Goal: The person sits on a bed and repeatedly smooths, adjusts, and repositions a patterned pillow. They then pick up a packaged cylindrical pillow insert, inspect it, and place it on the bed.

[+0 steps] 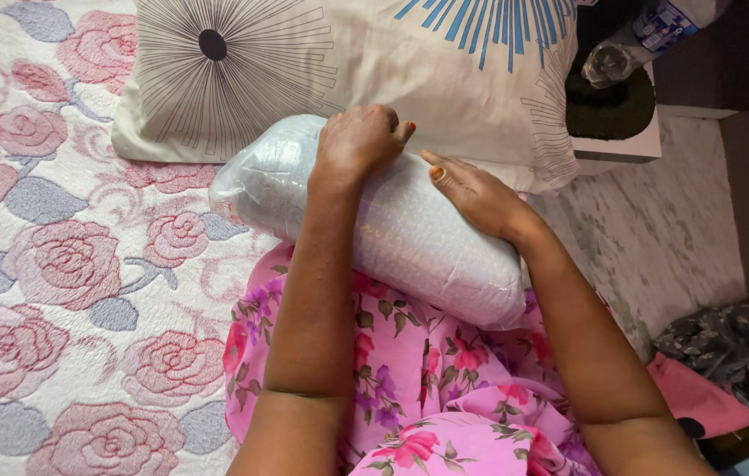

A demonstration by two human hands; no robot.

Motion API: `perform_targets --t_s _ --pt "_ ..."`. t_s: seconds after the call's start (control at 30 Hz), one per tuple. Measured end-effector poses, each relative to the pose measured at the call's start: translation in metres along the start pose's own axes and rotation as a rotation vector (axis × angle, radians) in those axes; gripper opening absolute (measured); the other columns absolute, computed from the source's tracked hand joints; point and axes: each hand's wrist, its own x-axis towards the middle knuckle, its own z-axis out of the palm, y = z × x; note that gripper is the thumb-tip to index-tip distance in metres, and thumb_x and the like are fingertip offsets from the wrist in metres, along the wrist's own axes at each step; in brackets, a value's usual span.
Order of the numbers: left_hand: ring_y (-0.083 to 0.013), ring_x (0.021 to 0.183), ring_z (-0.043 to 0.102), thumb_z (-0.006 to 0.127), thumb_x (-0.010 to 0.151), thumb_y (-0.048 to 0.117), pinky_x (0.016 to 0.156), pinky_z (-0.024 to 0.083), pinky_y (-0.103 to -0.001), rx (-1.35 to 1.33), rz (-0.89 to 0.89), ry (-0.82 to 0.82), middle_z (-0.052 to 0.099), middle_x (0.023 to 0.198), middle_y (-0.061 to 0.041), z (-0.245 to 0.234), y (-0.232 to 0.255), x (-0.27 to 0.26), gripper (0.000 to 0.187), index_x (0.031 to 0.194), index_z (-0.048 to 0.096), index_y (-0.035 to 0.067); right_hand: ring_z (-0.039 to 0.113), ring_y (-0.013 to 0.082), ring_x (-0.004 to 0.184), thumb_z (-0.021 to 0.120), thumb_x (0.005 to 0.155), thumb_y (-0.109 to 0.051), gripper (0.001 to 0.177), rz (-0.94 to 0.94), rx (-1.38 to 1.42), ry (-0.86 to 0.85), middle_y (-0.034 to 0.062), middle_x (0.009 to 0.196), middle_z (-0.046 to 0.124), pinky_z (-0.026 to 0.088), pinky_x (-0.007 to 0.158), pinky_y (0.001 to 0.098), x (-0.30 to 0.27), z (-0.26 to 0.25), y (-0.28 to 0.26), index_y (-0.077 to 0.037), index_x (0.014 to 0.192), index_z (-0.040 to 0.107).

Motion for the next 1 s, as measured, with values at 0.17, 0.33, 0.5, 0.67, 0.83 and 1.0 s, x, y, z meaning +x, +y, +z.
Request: perform_targets --t_s 0.17,0.33,0.5,0.67,0.83,1.0 --pt "-0.0352 0.092 0.073 0.062 0.095 0.047 0.091 0.053 -0.048 -0.012 -0.021 -0.012 0.077 0.094 -0.015 -0.001 0.001 -0.001 0.040 0.092 0.081 0.013 0.066 0.0202 0.114 0.041 0.105 -0.046 0.055 0.191 0.210 -0.031 0.0128 0.126 0.073 0.049 0.099 0.0326 0.005 -0.006 0.039 -0.006 0.134 0.066" --pt "-0.0367 0.095 0.071 0.062 0.094 0.048 0.090 0.053 -0.049 -0.029 -0.031 -0.004 0.075 0.098 -0.016 -0.005 0.000 0.000 0.038 0.095 0.080 0.014 0.065 0.0192 0.100 0.046 0.109 -0.040 0.051 0.247 0.346 0.066 0.0147 0.114 0.075 0.051 0.090 0.0337 0.004 -0.003 0.081 0.003 0.118 0.073" --pt "-0.0368 0.097 0.071 0.063 0.094 0.047 0.091 0.052 -0.049 -0.030 -0.025 0.021 0.075 0.099 -0.015 -0.006 -0.004 0.000 0.038 0.095 0.081 0.013 0.070 0.0347 0.106 0.048 0.113 -0.034 0.047 0.317 -0.276 0.418 0.0257 0.118 0.073 0.051 0.097 0.0428 -0.031 -0.009 0.045 0.005 0.121 0.072" --pt "-0.0362 0.094 0.072 0.063 0.094 0.046 0.089 0.053 -0.049 0.007 -0.040 0.039 0.076 0.097 -0.015 -0.002 -0.003 -0.001 0.036 0.093 0.080 0.014 0.050 0.0352 0.140 0.045 0.106 -0.044 0.057 -0.040 -0.185 0.434 0.0211 0.149 0.055 0.038 0.115 0.0475 -0.085 0.030 -0.011 -0.003 0.143 0.057" --pt "-0.0333 0.089 0.073 0.060 0.099 0.037 0.103 0.045 -0.053 0.183 0.105 0.175 0.076 0.093 -0.015 0.015 0.001 -0.009 0.029 0.092 0.078 0.015 0.036 0.0340 0.150 0.041 0.108 -0.048 0.062 -0.046 -0.395 0.420 0.0160 0.160 0.044 0.025 0.122 0.0521 -0.084 0.048 -0.017 -0.007 0.154 0.045" --pt "-0.0297 0.119 0.066 0.052 0.103 0.041 0.112 0.033 -0.065 0.207 0.399 0.528 0.075 0.111 -0.011 0.065 0.049 -0.045 0.035 0.106 0.072 0.012 0.040 0.0369 0.147 0.047 0.106 -0.041 0.058 -0.095 -0.429 0.520 0.0219 0.154 0.047 0.029 0.121 0.0524 -0.087 0.054 -0.006 -0.001 0.149 0.048"
